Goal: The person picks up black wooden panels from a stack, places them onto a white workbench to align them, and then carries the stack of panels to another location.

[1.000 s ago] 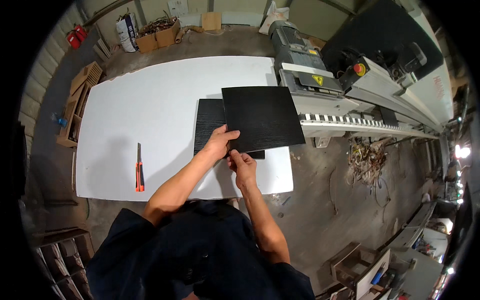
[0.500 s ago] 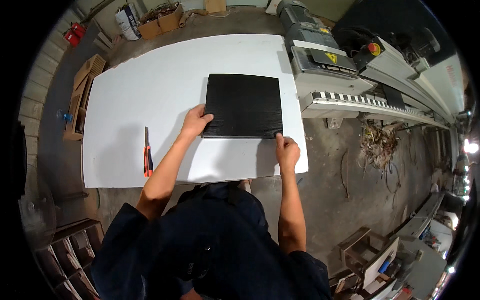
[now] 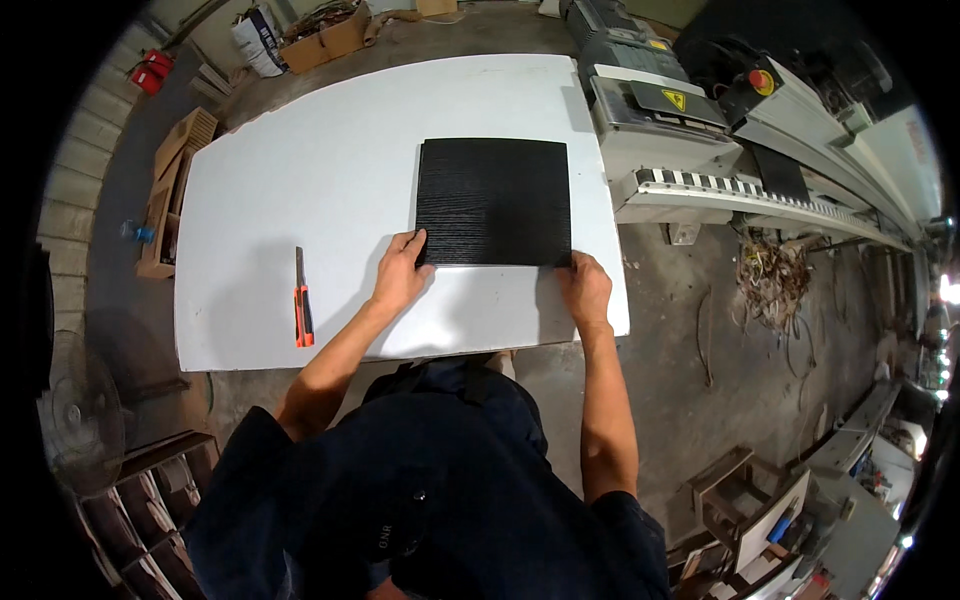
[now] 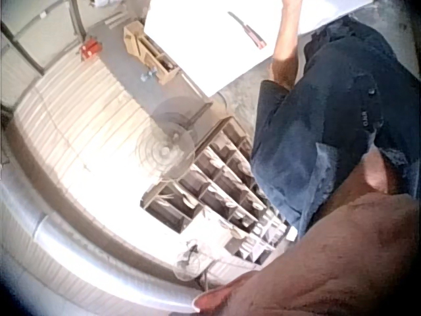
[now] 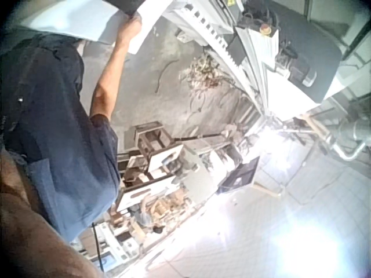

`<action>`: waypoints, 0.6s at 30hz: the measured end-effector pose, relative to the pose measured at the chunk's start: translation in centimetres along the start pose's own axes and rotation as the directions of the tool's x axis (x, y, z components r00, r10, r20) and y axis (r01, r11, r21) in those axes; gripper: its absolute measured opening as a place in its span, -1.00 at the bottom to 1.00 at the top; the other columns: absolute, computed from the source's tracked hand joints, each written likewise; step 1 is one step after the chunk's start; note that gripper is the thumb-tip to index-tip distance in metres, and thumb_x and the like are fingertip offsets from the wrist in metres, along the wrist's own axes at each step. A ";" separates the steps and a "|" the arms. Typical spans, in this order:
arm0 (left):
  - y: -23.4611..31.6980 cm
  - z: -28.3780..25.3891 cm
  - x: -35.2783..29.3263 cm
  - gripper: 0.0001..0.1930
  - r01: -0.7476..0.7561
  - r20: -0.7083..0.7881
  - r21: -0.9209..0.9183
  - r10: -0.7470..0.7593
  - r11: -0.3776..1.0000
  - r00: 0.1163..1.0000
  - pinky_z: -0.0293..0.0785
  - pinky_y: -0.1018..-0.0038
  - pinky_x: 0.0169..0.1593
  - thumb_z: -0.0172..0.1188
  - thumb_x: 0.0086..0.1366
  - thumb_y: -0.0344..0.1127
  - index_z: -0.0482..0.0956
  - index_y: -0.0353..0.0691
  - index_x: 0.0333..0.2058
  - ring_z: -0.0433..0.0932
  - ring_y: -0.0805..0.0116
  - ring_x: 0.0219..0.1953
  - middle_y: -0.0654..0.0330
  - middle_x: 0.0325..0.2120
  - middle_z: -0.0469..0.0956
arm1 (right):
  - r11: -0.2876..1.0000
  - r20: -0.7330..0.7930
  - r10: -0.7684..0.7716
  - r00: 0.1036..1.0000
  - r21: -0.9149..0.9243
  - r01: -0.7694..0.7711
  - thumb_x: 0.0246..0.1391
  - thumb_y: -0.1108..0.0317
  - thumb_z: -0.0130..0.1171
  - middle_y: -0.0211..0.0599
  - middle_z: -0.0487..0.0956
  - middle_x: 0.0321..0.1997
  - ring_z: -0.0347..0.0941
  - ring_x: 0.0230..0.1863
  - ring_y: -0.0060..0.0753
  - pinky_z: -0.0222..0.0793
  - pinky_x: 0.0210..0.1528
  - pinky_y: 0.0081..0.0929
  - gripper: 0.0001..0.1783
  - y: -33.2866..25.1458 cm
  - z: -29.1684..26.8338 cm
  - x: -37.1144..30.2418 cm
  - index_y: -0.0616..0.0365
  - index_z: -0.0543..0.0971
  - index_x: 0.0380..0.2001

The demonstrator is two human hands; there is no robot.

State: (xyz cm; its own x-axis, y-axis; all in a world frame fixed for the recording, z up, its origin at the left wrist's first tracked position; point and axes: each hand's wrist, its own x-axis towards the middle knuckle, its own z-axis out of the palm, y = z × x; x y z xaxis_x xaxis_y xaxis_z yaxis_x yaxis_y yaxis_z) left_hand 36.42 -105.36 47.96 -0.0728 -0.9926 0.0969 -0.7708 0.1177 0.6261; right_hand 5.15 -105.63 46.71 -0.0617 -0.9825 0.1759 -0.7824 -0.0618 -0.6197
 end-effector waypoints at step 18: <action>-0.3 1.2 -0.9 -0.42 -0.016 -0.149 -0.049 0.009 0.999 0.989 0.49 0.44 -0.09 0.26 -0.04 -0.51 0.38 -0.40 0.04 0.47 0.06 -0.10 -0.07 -0.05 0.39 | 0.982 -0.035 -0.161 0.986 -0.110 0.157 -0.21 0.42 0.27 -0.08 0.54 -0.42 0.48 -0.35 0.00 0.39 -0.31 -0.21 -0.75 0.4 0.2 0.6 0.24 0.49 -0.39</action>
State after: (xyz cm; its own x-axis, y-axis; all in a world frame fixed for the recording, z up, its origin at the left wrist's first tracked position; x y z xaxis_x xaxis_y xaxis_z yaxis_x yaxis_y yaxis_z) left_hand 35.90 -104.57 46.73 0.0156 -0.9761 0.2169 -0.7373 0.1353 0.6619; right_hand 4.92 -106.27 46.46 0.0436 -0.9528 0.3003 -0.8459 -0.1952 -0.4964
